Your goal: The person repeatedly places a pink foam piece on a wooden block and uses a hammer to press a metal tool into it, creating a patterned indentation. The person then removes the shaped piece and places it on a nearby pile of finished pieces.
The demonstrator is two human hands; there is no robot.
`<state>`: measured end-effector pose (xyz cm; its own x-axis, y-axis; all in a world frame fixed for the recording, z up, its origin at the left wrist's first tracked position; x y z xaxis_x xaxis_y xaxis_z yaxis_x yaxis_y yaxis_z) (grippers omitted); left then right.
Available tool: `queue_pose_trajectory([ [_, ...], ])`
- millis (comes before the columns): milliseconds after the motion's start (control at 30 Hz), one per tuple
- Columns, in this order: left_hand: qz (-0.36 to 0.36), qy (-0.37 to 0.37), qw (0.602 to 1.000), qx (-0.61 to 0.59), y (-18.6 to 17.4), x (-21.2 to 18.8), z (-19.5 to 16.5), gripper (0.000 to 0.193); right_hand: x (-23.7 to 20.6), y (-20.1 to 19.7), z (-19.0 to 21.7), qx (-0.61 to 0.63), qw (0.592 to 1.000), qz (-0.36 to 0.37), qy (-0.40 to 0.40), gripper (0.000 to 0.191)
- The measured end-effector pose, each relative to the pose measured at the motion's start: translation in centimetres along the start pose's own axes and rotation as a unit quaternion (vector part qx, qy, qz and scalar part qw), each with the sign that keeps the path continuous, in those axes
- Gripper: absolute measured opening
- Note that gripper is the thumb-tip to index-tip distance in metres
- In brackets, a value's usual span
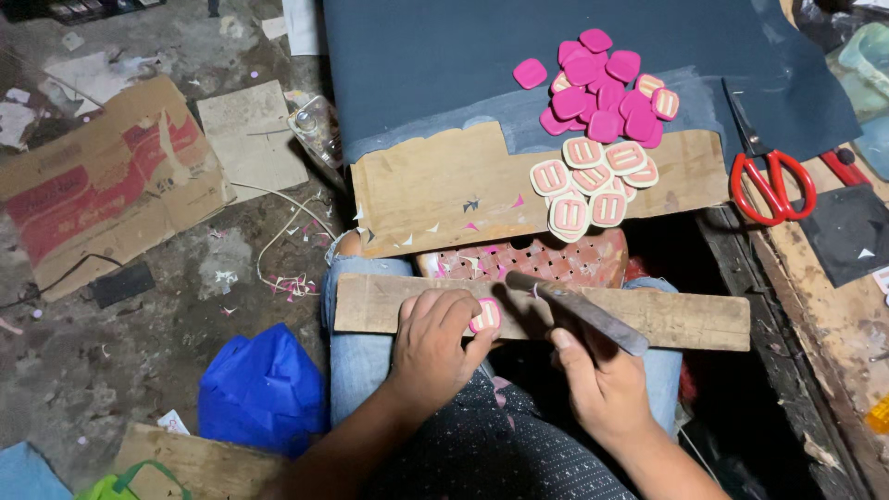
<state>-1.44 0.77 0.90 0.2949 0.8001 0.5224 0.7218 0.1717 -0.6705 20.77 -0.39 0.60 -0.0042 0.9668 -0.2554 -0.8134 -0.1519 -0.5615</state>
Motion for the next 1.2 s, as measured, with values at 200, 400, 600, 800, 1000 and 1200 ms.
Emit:
queue_pose_trajectory([
  [200,-0.020,-0.009,1.000,0.018,0.9,-0.3,0.1,0.034,-0.2,0.1,0.4,0.032,0.999,0.011,-0.034,0.034],
  [400,-0.014,-0.018,0.999,0.036,1.0,0.4,-0.3,0.038,0.2,0.9,0.5,0.035,0.998,0.059,-0.009,0.033],
  [600,-0.011,0.020,1.000,-0.008,-0.9,0.8,-0.5,0.046,0.3,-0.1,-0.8,0.114,0.988,0.047,0.089,0.031],
  [800,0.036,0.023,0.999,-0.031,-1.2,0.5,0.1,0.038,-0.2,-1.0,-0.7,0.043,0.999,0.003,0.032,0.027],
  [1000,0.018,-0.005,0.999,-0.028,-0.3,0.1,0.2,0.034,-0.4,0.2,-0.2,0.005,1.000,0.016,-0.020,0.027],
  [1200,-0.013,-0.006,1.000,-0.002,0.6,-0.5,0.3,0.032,-0.1,0.4,-0.3,-0.065,0.996,0.035,0.049,0.024],
])
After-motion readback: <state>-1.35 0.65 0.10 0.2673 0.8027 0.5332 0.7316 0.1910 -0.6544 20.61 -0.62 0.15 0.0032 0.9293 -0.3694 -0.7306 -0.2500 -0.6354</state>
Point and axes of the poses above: each hand's wrist, its own x-axis towards the middle knuckle, its own y-axis out of the palm, z = x × y, the point moved 1 cm from there along x, towards the middle knuckle, and after that the axes turned 11 degrees about y, right-handed, at the moved point
